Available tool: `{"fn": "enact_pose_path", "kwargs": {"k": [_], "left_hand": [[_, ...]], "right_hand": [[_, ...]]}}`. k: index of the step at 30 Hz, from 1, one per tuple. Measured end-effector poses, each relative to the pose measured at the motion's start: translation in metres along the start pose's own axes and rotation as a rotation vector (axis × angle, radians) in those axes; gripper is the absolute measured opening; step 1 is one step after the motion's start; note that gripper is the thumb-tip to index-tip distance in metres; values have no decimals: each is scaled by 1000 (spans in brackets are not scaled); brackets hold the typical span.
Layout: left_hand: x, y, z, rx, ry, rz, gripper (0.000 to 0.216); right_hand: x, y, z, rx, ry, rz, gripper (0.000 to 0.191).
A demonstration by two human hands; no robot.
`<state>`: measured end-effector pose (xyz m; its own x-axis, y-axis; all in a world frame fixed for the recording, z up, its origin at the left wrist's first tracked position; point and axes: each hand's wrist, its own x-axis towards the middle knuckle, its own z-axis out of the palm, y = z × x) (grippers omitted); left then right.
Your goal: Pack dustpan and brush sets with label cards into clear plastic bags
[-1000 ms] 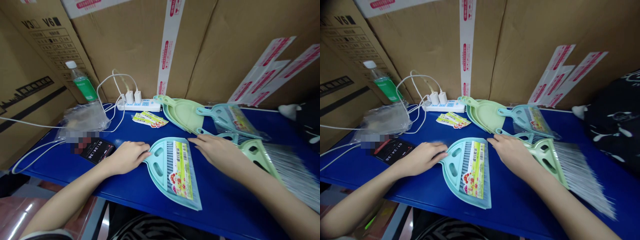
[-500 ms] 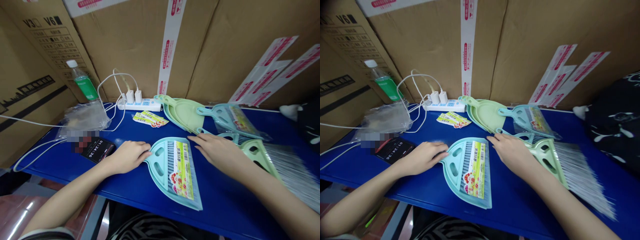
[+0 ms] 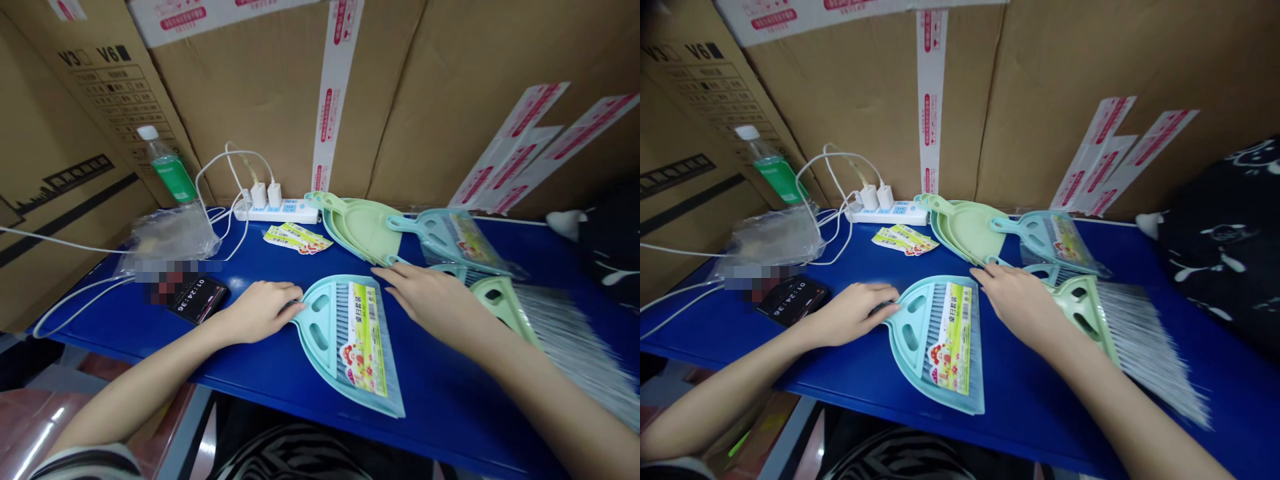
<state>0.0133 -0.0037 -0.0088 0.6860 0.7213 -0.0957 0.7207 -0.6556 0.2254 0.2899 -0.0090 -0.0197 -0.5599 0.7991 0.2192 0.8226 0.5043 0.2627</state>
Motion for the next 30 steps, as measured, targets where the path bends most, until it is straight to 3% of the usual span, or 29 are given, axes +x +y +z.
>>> {"fn": "enact_pose_path", "kwargs": {"k": [6,15,23,30], "left_hand": [[1,6,-1,22,-11,-13,27],[7,9,-15,165,-49,12,30],[34,7,-27,265,-10,-75,26],[56,6,-27,307,-6,-104,38]], "right_hand": [[-2,0,0,-20,-29,17,43],[-1,-1,-3,6,-90,36,37],[-1,-2,-3,-20,-128,22,38],[-1,-3,-2,-29,-121,40,40]]}}
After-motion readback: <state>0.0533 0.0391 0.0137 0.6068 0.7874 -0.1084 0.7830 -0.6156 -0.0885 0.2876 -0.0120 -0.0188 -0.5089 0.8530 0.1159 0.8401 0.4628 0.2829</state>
